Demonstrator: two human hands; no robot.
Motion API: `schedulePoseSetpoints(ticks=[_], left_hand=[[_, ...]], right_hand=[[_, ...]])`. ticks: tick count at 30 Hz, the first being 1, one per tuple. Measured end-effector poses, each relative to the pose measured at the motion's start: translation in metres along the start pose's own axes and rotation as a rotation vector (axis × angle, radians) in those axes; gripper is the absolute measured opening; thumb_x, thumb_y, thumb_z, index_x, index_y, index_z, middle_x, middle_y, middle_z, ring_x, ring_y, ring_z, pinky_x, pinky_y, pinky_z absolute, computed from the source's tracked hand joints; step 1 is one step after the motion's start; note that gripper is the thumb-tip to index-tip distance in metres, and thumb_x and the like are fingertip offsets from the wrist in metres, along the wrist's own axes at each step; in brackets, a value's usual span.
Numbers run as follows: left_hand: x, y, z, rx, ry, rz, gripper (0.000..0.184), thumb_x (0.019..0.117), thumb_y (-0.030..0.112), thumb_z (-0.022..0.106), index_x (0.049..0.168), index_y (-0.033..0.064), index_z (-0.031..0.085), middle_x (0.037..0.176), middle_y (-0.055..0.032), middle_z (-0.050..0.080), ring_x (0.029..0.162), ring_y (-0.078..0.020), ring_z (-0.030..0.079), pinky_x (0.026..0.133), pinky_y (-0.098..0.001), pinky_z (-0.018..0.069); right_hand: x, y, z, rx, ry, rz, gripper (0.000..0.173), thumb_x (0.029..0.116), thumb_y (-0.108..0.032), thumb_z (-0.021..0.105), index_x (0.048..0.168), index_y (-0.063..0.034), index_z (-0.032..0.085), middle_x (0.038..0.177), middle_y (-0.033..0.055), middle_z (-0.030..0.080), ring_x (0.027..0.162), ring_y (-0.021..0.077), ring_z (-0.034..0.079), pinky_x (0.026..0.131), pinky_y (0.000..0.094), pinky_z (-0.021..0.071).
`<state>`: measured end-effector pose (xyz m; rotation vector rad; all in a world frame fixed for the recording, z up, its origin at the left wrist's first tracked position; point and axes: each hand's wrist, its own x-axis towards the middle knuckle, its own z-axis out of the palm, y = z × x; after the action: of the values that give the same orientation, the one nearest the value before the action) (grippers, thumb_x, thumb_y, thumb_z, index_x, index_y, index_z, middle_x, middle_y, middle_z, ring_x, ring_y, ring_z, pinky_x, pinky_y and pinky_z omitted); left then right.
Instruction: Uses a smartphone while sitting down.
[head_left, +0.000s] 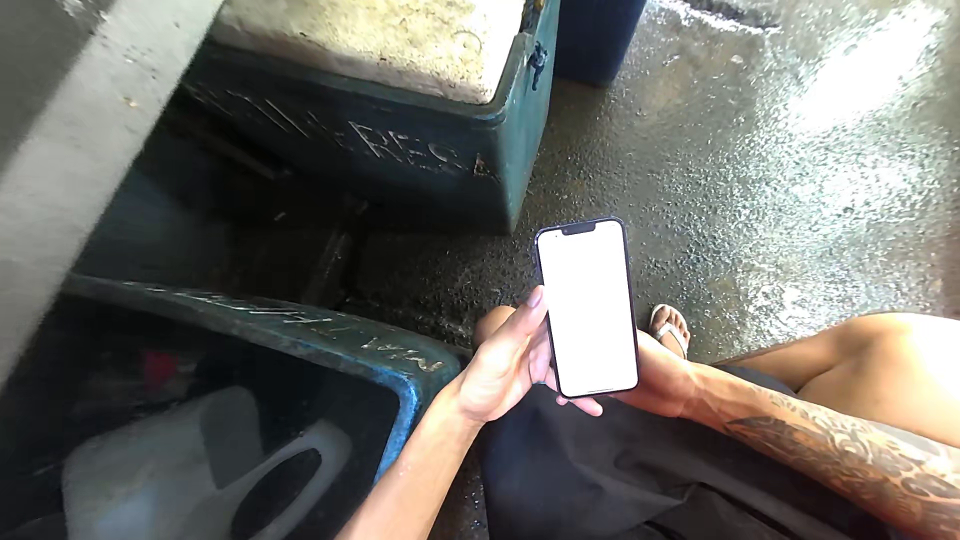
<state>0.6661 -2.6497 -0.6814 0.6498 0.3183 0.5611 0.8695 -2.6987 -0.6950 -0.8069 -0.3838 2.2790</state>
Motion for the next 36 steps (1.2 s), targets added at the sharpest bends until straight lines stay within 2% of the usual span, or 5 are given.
schedulePoseSetpoints(ticks=[6,11,16,26,36], left_hand=[[0.000,0.000,-0.001,0.005,-0.012,0.013,0.066,0.0971,0.064,0.054,0.134,0.0094,0.057,0.119,-0.0110,0.071,0.102,-0.0240,0.074,0.079,-0.0424,0.0642],[0.000,0.003,0.001,0.001,0.021,-0.004,0.066,0.0970,0.064,0.054,0.134,0.0093,0.058,0.119,-0.0119,0.072,0.101,-0.0274,0.075,0.075,-0.0470,0.0653],[0.000,0.003,0.000,0.005,0.027,0.003,0.069,0.0965,0.066,0.052,0.134,0.0085,0.058,0.118,-0.0135,0.072,0.099,-0.0284,0.075,0.072,-0.0464,0.0654],[0.001,0.001,-0.001,0.043,0.025,-0.009,0.070,0.0966,0.066,0.052,0.136,0.0086,0.056,0.120,-0.0124,0.071,0.101,-0.0277,0.074,0.074,-0.0456,0.0654],[0.002,0.002,0.001,0.084,0.002,-0.030,0.070,0.0964,0.068,0.050,0.134,0.0099,0.056,0.118,-0.0090,0.072,0.101,-0.0246,0.074,0.076,-0.0432,0.0652]], right_hand=[[0.001,-0.002,0.002,-0.043,-0.010,0.031,0.039,0.1081,-0.027,0.026,0.111,-0.0102,0.062,0.096,0.0075,0.073,0.083,0.0154,0.072,0.077,0.0308,0.0614],[-0.006,-0.013,0.020,-0.245,0.306,-0.080,0.037,0.1081,-0.019,0.027,0.104,-0.0135,0.063,0.089,-0.0027,0.074,0.085,0.0047,0.071,0.078,0.0239,0.0600],[0.000,-0.029,0.016,-0.536,0.472,-0.247,0.044,0.1125,-0.033,0.024,0.109,-0.0136,0.063,0.089,-0.0029,0.067,0.084,0.0057,0.066,0.077,0.0250,0.0561],[-0.009,-0.050,0.014,-1.112,0.392,-0.887,0.059,0.1102,-0.045,0.027,0.149,-0.0037,0.043,0.142,0.0085,0.055,0.116,0.0138,0.065,0.095,0.0334,0.0587],[-0.005,-0.047,0.016,-1.465,0.251,-1.096,0.061,0.1100,-0.038,0.025,0.147,0.0053,0.048,0.152,0.0212,0.046,0.143,0.0242,0.044,0.118,0.0373,0.0408]])
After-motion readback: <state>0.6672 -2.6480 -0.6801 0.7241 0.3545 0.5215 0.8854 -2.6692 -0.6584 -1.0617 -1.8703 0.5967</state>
